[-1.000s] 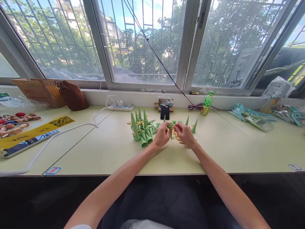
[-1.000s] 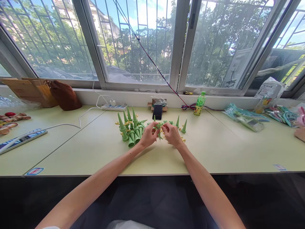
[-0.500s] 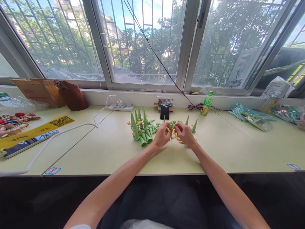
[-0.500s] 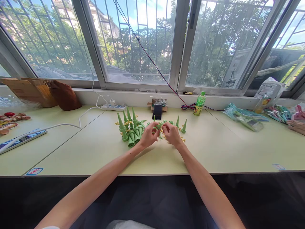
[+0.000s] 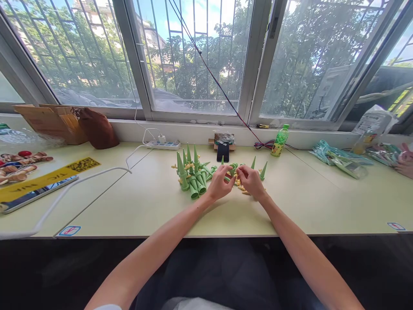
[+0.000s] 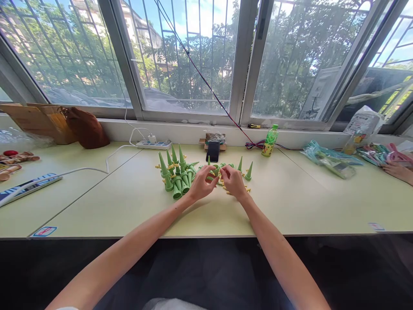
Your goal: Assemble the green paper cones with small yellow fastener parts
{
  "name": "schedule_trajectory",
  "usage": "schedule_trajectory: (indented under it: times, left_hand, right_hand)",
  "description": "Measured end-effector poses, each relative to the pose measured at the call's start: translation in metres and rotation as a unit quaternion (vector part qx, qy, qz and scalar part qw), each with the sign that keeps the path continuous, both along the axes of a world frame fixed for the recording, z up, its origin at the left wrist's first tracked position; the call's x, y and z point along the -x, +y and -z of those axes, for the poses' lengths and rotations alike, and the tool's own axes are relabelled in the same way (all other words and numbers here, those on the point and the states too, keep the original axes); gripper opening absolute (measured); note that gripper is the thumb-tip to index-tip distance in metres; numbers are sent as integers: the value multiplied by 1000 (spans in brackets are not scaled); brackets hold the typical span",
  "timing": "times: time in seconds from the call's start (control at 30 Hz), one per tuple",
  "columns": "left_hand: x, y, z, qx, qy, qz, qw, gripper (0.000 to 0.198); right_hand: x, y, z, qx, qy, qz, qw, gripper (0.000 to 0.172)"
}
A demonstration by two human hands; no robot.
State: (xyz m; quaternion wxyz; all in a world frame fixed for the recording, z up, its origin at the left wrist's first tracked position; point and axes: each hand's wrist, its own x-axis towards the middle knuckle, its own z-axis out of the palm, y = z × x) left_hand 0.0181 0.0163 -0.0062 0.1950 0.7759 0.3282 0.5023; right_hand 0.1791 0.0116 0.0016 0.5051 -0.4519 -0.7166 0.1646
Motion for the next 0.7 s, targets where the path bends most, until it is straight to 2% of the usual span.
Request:
schedule_trajectory:
  times: [0.37,0.47,0.57,0.7]
  left_hand:
    - [0,-3,-2,5,-15,24,1000,20]
    - [-1,-4,-3,11,-25,26,999,26]
    - [-3,-3,-4,46,-66,25,996,36]
    - [-5,1,-5,117,-155,35,980,36]
  right_hand:
    - [0,-2,-3,4,-8,5,1000,30]
    - [1,-3,-3,4,-7,6,1000,30]
    - [1,-3,-3,1,0,8,1000,31]
    - [1,-3,-3,1,16,0,1000,33]
